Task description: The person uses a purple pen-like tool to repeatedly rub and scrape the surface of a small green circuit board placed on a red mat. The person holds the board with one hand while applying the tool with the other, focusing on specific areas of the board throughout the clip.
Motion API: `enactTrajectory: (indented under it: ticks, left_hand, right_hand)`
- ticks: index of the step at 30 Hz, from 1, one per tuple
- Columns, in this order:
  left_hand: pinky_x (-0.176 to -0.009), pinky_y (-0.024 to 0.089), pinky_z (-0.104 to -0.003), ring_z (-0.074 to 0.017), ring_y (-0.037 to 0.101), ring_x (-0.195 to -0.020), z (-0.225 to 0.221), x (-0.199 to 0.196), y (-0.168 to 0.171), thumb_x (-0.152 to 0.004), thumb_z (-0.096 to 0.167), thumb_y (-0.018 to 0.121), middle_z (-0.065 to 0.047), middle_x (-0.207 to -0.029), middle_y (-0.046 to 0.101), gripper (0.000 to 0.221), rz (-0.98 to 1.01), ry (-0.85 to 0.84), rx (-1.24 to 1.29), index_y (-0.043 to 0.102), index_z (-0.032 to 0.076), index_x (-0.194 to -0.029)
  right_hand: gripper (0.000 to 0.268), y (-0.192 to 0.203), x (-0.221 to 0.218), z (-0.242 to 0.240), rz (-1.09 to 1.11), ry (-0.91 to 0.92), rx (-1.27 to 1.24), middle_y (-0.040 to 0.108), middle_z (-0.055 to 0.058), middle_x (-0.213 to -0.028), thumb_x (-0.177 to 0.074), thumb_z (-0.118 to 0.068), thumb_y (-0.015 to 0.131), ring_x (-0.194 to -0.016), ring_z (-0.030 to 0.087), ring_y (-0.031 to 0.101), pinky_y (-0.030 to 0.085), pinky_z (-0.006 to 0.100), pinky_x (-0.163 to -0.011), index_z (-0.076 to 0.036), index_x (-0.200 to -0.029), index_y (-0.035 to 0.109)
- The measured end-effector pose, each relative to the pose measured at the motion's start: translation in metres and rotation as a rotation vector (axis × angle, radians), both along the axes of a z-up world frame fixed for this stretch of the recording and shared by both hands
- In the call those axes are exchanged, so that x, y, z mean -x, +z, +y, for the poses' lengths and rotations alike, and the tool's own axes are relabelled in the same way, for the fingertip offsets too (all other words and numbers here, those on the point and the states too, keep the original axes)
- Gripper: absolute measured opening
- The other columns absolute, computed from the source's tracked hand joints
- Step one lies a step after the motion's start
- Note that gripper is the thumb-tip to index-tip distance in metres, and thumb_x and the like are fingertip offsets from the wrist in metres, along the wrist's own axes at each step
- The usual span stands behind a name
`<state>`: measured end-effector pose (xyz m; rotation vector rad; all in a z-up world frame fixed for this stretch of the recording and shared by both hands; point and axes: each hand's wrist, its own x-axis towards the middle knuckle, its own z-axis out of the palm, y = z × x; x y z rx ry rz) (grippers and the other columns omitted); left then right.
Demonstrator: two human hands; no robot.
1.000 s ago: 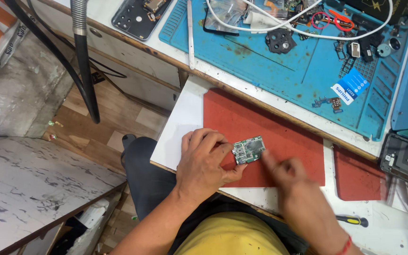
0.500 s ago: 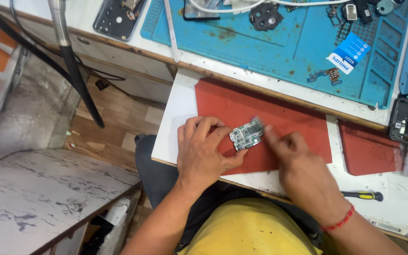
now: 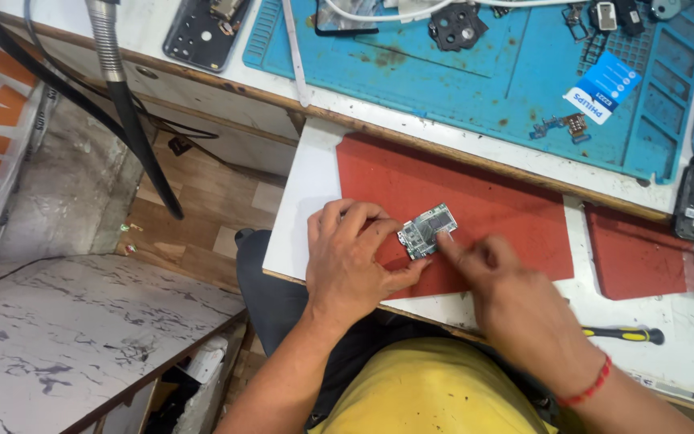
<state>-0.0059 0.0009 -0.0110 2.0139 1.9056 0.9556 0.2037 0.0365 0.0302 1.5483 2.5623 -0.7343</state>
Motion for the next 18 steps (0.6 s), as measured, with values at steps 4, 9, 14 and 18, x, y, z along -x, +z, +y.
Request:
enactTrajectory:
  ticks: [4,9,14,18]
  left_hand:
    - [-0.097,0.038,-0.045,-0.0239,0.054,-0.11,0.0,0.0,-0.001,-0.065,0.043,0.092,0.0,-0.105,0.062,0.046,-0.003,-0.019,-0.01,0.077,0.012,-0.096]
    - [-0.097,0.036,-0.046,-0.0238,0.053,-0.109,-0.002,0.004,0.005,-0.069,0.047,0.09,0.001,-0.104,0.062,0.046,0.008,-0.071,-0.008,0.076,0.012,-0.094]
    - [-0.095,0.036,-0.045,-0.0234,0.053,-0.107,-0.002,0.002,0.006,-0.069,0.05,0.089,0.001,-0.103,0.063,0.046,-0.018,-0.054,0.025,0.077,0.013,-0.093]
    - [-0.098,0.036,-0.046,-0.0228,0.053,-0.108,-0.002,0.002,0.004,-0.071,0.049,0.089,0.001,-0.104,0.062,0.045,-0.002,-0.057,0.003,0.077,0.012,-0.094]
  right_hand:
    - [0.061,-0.006,-0.003,0.008,-0.008,-0.078,-0.114,0.063,0.014,-0.109,-0.088,-0.002,0.054,-0.075,0.04,0.069,0.055,0.051,-0.066,-0.025,-0.144,0.056]
    - [0.079,0.0,-0.009,-0.001,0.031,0.001,0.01,0.061,0.015,-0.108,-0.077,0.002,0.053,-0.073,0.041,0.068,0.055,0.051,-0.063,-0.025,-0.151,0.053]
    - [0.07,-0.001,-0.006,0.004,-0.045,-0.084,-0.013,0.061,0.015,-0.111,-0.085,-0.001,0.053,-0.075,0.042,0.068,0.055,0.051,-0.064,-0.024,-0.15,0.049]
    - [0.078,-0.002,-0.013,-0.008,-0.045,-0.077,0.077,0.059,0.016,-0.107,-0.083,0.0,0.051,-0.072,0.041,0.067,0.055,0.05,-0.064,-0.027,-0.156,0.047]
